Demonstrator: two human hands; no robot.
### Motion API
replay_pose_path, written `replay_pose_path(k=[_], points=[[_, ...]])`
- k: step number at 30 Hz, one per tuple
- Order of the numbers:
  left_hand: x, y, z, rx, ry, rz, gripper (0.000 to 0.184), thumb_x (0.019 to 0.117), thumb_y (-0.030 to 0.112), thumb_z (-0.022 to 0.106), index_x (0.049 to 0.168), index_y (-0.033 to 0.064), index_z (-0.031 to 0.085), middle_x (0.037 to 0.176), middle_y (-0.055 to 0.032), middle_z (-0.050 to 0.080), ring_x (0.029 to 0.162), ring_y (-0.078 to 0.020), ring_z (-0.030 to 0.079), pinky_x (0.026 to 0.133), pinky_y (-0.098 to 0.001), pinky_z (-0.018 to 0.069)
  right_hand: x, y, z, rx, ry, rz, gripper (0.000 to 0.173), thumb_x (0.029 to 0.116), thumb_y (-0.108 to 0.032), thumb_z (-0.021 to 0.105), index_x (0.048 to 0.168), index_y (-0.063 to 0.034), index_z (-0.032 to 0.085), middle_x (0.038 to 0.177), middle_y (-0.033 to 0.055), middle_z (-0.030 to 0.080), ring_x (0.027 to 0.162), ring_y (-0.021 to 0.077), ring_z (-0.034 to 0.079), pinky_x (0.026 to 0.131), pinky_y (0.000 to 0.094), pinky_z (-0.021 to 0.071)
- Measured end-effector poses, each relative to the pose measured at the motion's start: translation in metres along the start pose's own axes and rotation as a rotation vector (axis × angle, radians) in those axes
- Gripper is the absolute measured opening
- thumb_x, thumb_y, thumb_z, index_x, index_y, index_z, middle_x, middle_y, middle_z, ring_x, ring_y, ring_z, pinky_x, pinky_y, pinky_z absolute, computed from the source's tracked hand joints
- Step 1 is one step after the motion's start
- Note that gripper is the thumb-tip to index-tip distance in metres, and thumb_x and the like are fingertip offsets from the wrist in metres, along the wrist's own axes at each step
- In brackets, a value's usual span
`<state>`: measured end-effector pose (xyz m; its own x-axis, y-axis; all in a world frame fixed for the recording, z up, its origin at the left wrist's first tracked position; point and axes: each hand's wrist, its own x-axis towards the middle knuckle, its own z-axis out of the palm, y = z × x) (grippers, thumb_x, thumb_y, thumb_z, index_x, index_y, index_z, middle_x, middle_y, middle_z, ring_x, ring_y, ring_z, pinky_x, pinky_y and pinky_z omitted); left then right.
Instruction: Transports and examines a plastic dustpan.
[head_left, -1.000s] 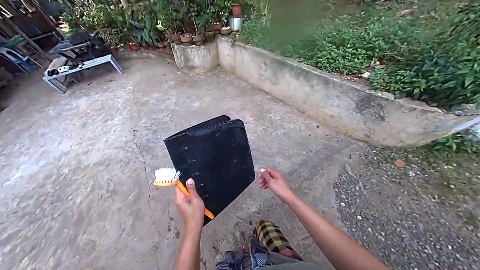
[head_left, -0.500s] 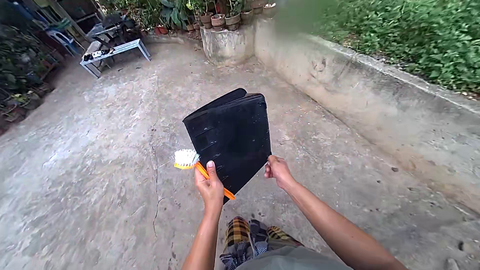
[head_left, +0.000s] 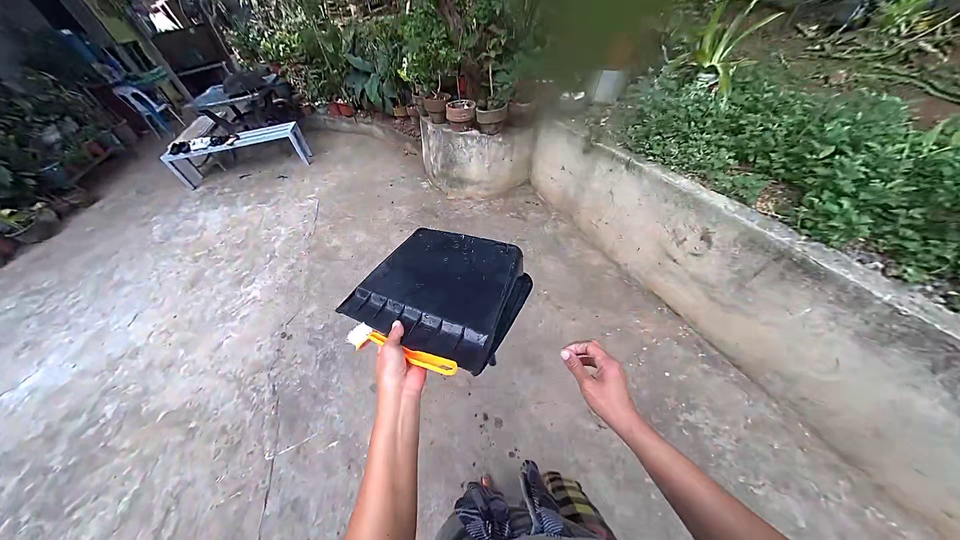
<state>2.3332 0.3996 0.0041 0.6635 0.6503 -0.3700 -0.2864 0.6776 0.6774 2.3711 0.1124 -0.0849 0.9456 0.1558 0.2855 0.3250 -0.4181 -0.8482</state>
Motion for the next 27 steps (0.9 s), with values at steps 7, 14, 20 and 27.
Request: replay_pose_path(k=[7, 14, 20, 27], points=[[0.113, -0.058, 0.123, 0.022, -0.097, -0.149, 0.024, 0.1088, 0.011, 0.039, 0.132, 0.0061, 0.043, 0.104, -0.0140, 0.067, 0.092, -0.0223, 0.071, 0.079, -0.0401, 0.0617, 0.169, 0.013, 0.033, -0.124, 0.199, -0.753, 0.038, 0.1049, -0.048, 0.052, 0.120, -0.0178, 0.069, 0.127, 0.0024, 0.066, 0.132, 0.0183, 0.053, 0.114, 0.0327, 0.0399], [0.211, -0.111, 0.245, -0.021, -0.020, -0.092, 0.027, 0.1073, 0.009, 0.042, 0.134, 0.0052, 0.043, 0.104, -0.0150, 0.068, 0.091, -0.0220, 0.072, 0.077, -0.0389, 0.0621, 0.336, 0.045, 0.064, -0.179, -0.001, -1.031, 0.029, 0.1083, -0.028, 0.050, 0.117, -0.0116, 0.071, 0.122, 0.0044, 0.073, 0.130, 0.0168, 0.060, 0.123, 0.0492, 0.0289], [0.285, -0.117, 0.315, -0.086, 0.036, -0.005, 0.023, 0.1090, 0.011, 0.038, 0.131, 0.0059, 0.044, 0.101, -0.0134, 0.069, 0.088, -0.0208, 0.073, 0.076, -0.0388, 0.0630, 0.427, 0.047, 0.067, 0.222, -0.199, -1.154, 0.013, 0.1038, -0.009, 0.056, 0.111, -0.0085, 0.066, 0.087, 0.0051, 0.066, 0.086, 0.0153, 0.068, 0.110, 0.0363, 0.0480], [0.394, -0.112, 0.367, -0.118, -0.031, 0.102, 0.021, 0.1108, 0.014, 0.036, 0.129, 0.0058, 0.045, 0.100, -0.0124, 0.070, 0.090, -0.0202, 0.074, 0.077, -0.0390, 0.0635, 0.564, 0.098, 0.087, 0.176, 0.071, -0.747, 0.014, 0.1020, -0.027, 0.063, 0.101, -0.0152, 0.055, 0.095, -0.0015, 0.062, 0.097, 0.0076, 0.065, 0.097, 0.0274, 0.0543]])
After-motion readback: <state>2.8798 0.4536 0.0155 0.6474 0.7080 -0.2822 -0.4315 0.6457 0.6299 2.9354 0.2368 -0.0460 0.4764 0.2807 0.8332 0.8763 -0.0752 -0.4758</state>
